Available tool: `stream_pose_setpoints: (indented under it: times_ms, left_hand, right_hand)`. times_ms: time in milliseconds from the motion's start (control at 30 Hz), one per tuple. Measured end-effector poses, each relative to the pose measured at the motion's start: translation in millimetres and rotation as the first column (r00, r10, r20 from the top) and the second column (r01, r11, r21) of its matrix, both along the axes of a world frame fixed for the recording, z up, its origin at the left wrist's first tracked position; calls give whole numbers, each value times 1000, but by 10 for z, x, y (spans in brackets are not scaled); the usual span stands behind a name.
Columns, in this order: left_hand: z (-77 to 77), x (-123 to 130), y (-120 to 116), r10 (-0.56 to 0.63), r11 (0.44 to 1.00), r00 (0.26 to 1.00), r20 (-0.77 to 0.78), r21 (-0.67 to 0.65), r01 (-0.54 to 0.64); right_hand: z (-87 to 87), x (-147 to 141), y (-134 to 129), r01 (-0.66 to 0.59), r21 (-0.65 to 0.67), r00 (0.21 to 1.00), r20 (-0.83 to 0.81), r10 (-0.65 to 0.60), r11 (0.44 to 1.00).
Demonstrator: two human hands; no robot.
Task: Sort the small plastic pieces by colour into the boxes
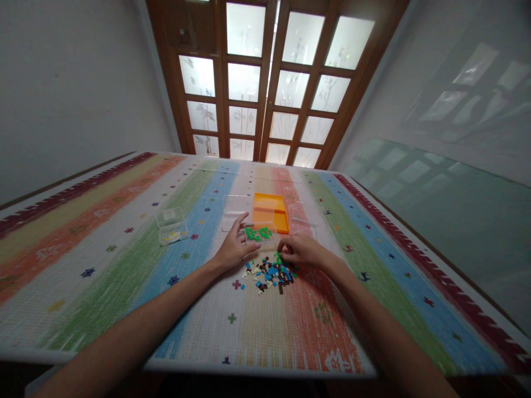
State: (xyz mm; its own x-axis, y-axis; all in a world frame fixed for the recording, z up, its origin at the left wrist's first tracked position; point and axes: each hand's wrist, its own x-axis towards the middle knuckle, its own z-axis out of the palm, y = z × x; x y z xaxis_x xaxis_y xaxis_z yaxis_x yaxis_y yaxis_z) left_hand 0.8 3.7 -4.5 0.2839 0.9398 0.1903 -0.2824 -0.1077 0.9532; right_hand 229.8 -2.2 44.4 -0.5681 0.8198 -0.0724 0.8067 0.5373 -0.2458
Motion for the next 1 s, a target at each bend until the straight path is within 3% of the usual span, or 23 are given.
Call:
stream_pose_setpoints:
  times_ms: [200, 533, 1000]
  left_hand:
    - [14, 3, -8, 11, 1000, 1000, -4, -9, -11]
    - [10, 17, -3, -2, 1000, 1000, 20, -9, 2]
    - [1, 4, 1, 9, 1000, 1000, -11, -14, -9]
  right_hand:
    - [-27, 13, -8, -23, -2, 1000, -1, 23, 1000]
    - [-150, 35, 11, -67, 138, 997, 49, 60, 988]
    - [-137, 85, 11, -66, 117, 998, -13, 68, 991]
